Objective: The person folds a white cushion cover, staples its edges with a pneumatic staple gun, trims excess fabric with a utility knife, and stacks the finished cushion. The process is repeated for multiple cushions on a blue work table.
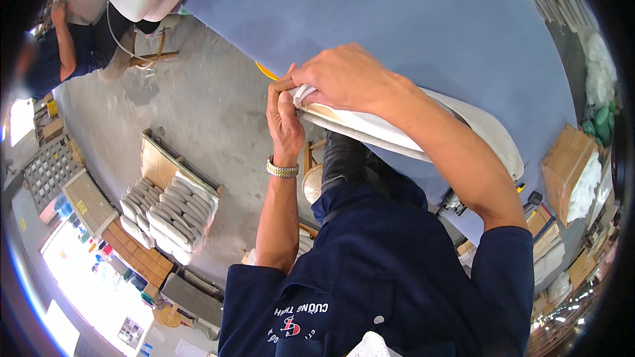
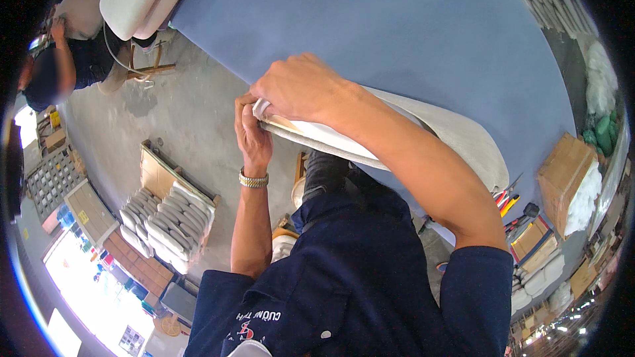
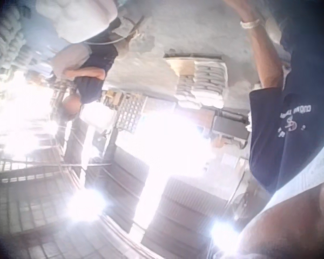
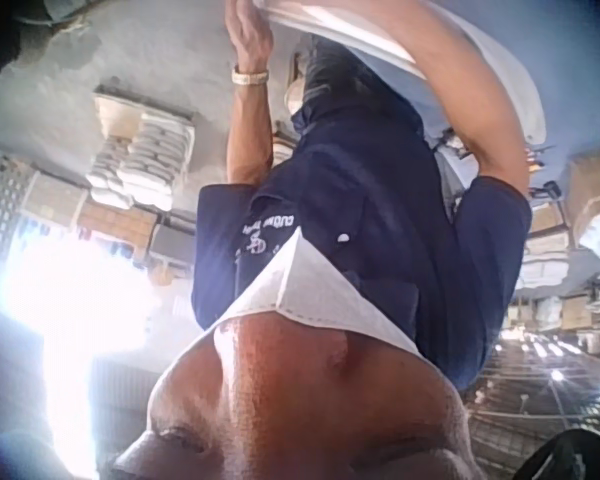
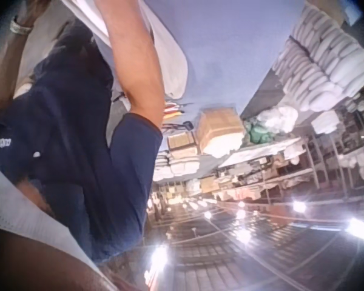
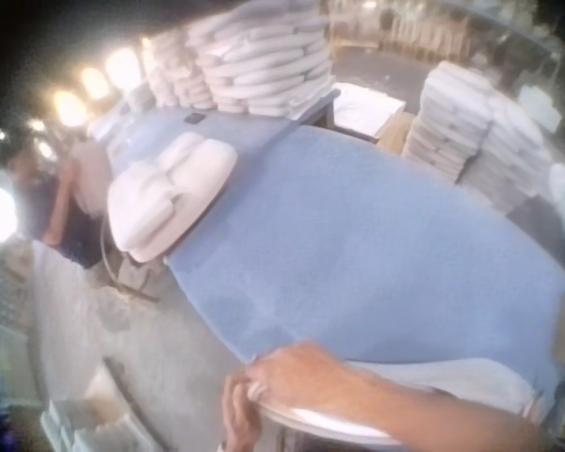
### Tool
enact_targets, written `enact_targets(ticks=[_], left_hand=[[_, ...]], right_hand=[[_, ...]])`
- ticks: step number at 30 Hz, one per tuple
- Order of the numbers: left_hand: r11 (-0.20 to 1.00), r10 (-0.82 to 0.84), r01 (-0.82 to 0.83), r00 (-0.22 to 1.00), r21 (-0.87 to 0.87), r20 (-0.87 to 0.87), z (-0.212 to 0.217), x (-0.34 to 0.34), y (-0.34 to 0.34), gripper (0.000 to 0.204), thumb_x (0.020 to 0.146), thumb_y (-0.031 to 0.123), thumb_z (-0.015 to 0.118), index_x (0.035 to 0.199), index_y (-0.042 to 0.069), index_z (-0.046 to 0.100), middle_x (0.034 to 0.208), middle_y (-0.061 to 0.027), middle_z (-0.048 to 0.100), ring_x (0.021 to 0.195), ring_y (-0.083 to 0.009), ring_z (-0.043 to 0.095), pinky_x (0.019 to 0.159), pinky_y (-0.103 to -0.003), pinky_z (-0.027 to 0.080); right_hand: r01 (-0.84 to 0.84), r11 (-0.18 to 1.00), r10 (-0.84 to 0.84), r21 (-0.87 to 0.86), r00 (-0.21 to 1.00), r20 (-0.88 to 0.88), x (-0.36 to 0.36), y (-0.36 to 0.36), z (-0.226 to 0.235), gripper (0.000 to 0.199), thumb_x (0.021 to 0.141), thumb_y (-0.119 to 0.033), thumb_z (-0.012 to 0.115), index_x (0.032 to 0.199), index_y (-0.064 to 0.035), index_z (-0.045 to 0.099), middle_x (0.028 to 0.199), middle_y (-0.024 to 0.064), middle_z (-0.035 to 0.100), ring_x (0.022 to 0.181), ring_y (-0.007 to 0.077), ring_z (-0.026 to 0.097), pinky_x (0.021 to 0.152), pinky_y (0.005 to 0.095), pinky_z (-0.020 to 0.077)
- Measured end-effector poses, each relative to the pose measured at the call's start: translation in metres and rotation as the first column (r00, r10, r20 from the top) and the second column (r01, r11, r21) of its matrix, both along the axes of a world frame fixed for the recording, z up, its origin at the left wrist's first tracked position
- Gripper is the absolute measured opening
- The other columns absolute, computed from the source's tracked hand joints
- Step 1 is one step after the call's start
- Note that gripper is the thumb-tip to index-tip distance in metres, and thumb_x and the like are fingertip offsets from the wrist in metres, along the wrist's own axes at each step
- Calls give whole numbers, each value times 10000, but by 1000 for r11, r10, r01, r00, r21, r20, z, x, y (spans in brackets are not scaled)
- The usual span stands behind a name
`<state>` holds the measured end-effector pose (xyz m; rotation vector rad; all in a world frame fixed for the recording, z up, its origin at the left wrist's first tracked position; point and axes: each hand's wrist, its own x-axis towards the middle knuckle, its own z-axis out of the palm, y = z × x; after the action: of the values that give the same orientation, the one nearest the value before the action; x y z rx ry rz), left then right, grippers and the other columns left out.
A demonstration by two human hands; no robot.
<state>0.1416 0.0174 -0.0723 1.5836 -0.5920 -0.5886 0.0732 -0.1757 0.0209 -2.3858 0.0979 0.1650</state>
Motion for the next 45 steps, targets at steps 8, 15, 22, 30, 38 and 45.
enact_targets(ticks=[8,15,22,30,38,45], left_hand=[[999,52,-53,992,-2,-111,7,-4,-5,351,1109,371,393,1104,55,546,947,12,473,815,-71,435,733,-249,390],[997,61,-65,993,-37,-101,11,-6,-15,359,1108,373,401,1068,48,551,975,16,444,828,-70,423,743,-254,387],[999,32,-33,999,34,43,10,3,-15,438,1116,377,375,1011,-4,565,1025,-50,467,918,-142,437,790,-310,377],[991,-26,-24,931,129,365,18,4,-26,350,1116,269,399,1017,-27,557,1024,-97,569,895,-186,556,790,-318,463],[998,59,-59,998,-4,-32,12,-3,-30,504,1098,418,449,1272,-33,593,1167,-109,634,1033,-191,589,894,-337,490],[990,-10,0,997,138,77,32,5,-50,413,1114,363,450,1210,-10,602,1252,-169,678,1154,-226,626,1016,-363,469]], right_hand=[[-20,996,32,-82,989,142,-1,5,-13,182,917,-246,644,975,-114,755,900,104,768,841,307,756,700,452,572],[-18,995,43,-99,966,255,-1,1,-20,183,911,-244,647,960,-108,760,849,108,762,806,297,759,668,452,568],[11,992,5,-126,992,128,7,-5,-5,119,882,-185,697,922,-77,724,844,101,756,753,324,736,625,448,562],[-34,998,33,-55,999,-36,-2,-20,11,193,835,-234,728,946,-76,736,807,149,742,764,379,719,649,498,538],[114,979,-74,-170,971,226,-15,0,16,238,917,-184,601,1145,-118,617,1087,111,662,932,296,717,715,434,539],[-18,983,122,-181,805,581,-13,-21,12,212,857,-144,656,1065,-119,627,1123,53,640,934,238,691,718,407,555]])
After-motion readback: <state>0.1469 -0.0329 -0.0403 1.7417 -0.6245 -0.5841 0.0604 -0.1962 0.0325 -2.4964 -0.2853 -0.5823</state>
